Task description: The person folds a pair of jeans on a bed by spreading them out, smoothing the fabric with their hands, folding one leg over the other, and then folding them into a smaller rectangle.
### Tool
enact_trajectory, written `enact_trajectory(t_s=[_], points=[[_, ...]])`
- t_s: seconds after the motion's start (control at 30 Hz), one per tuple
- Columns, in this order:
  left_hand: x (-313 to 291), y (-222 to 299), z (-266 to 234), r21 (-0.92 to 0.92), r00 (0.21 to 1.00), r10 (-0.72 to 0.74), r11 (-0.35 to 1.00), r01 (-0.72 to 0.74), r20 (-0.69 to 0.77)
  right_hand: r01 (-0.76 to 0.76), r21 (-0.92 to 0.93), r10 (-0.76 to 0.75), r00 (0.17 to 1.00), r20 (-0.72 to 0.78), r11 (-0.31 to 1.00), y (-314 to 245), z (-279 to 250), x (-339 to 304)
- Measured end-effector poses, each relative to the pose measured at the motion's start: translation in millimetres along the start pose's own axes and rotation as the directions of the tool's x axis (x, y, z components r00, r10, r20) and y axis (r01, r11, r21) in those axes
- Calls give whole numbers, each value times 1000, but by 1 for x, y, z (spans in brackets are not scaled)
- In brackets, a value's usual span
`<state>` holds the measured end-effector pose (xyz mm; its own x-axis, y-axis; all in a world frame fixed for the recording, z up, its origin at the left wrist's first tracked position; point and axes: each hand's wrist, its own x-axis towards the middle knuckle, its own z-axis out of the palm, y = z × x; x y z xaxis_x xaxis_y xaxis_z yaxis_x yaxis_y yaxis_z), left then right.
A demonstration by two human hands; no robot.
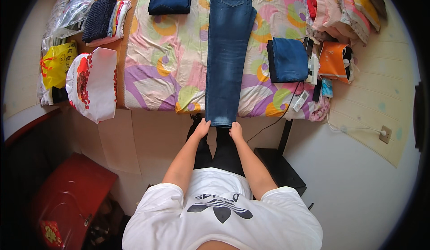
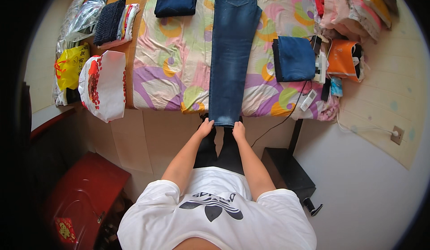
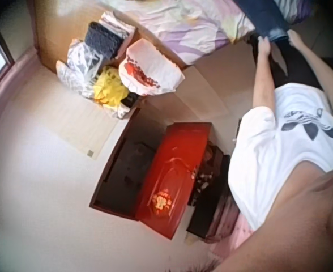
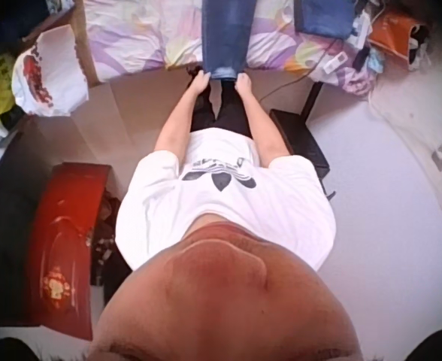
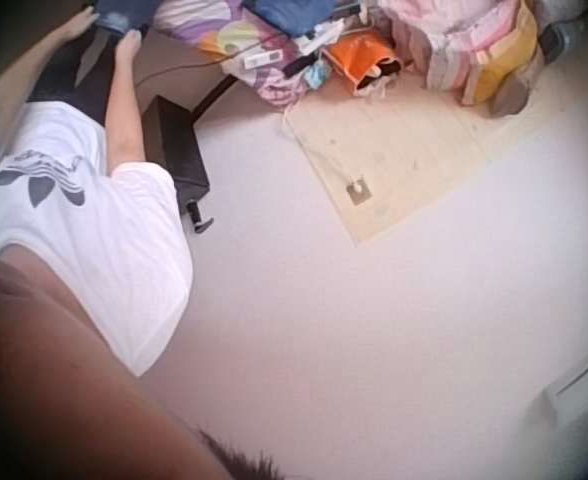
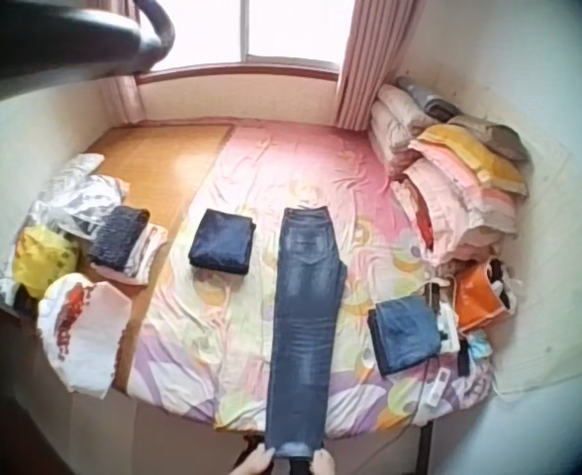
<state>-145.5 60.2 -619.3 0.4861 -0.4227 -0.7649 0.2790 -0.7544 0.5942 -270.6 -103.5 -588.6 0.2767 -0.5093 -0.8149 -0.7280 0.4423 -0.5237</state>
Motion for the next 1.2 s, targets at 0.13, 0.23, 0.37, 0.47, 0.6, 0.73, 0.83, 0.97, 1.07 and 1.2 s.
enact_trajectory(t_s=[0.13,0.23,0.37,0.47,0.6,0.73,0.83,0.97,1.07,1.2], points=[[-14,71,33,114,994,107,988,-108,22,214,-268,-272,941,-203,939,62,-53,41],[-34,49,2,261,996,33,965,-11,-81,242,-231,-265,961,-76,943,33,-12,6],[-43,60,11,495,978,116,869,-17,-172,175,-246,-181,983,-1,953,52,-35,10],[-54,62,27,543,964,101,838,51,-247,186,-376,-183,982,44,908,75,-47,19],[-64,59,41,481,930,-148,822,305,-338,-95,-354,188,953,239,930,33,-49,7],[-41,63,72,148,684,-264,864,481,-680,-427,-549,631,732,258,719,12,-79,46],[10,-7,60,-649,363,-793,609,456,-489,-22,-696,446,782,435,718,-63,-56,71],[54,95,78,-991,576,-806,-109,84,137,260,-453,-64,913,403,853,-120,-71,120],[75,125,68,-989,692,-710,-141,43,131,560,-530,-491,824,281,637,-182,-59,156],[71,113,64,-987,698,-702,-45,156,142,561,-654,-596,776,204,507,-244,-50,208]])
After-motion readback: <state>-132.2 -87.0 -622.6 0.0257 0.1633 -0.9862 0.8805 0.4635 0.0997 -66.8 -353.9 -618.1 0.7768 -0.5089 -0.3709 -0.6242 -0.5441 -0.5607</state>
